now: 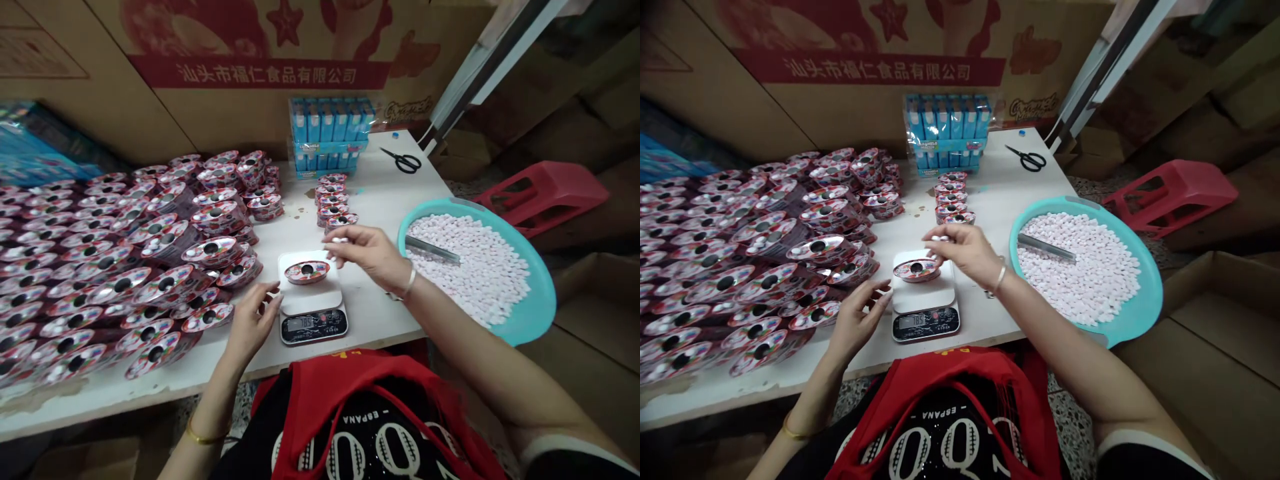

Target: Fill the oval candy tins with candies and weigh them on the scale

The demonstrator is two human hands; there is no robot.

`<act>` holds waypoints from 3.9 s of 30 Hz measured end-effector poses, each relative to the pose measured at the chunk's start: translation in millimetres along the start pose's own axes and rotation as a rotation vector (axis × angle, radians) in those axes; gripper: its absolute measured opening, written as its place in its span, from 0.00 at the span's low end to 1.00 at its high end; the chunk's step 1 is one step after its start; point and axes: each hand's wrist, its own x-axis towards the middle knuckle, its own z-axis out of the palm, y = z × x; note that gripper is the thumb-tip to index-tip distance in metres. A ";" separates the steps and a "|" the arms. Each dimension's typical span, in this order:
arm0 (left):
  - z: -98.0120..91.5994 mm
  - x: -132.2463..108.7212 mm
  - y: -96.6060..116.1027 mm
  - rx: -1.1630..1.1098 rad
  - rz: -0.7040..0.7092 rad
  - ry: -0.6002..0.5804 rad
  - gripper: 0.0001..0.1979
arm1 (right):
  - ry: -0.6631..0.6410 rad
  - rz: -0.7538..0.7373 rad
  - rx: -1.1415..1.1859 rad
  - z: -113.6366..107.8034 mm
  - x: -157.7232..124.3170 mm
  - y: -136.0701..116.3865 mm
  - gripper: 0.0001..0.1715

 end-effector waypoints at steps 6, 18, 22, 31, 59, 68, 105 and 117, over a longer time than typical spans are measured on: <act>1.9 -9.9 -5.8 -0.034 -0.033 -0.026 0.14 | -0.153 0.105 -0.012 28.9 22.8 36.6 0.11; 4.4 -6.5 -8.2 -0.055 -0.028 -0.014 0.13 | -0.252 -0.311 -0.990 30.1 20.6 21.8 0.12; 3.8 -7.3 -10.0 -0.055 -0.035 -0.017 0.13 | -0.311 -0.272 -1.057 36.6 23.0 20.0 0.10; 0.2 -5.1 -8.7 -0.041 -0.046 0.015 0.12 | -0.114 -0.036 -0.354 24.2 24.5 9.7 0.04; 1.2 11.0 4.8 -0.013 0.063 0.037 0.10 | -0.072 0.224 0.171 34.1 19.2 18.3 0.06; 1.4 12.9 5.4 -0.006 0.063 0.041 0.10 | -0.101 0.286 0.291 35.9 16.2 24.9 0.06; -8.9 47.7 28.2 0.153 0.234 0.008 0.14 | 0.542 0.119 0.093 -103.7 -70.2 11.2 0.18; 14.1 76.0 46.6 0.467 0.407 -0.333 0.22 | 0.811 -0.019 -0.059 -108.2 -101.5 51.2 0.13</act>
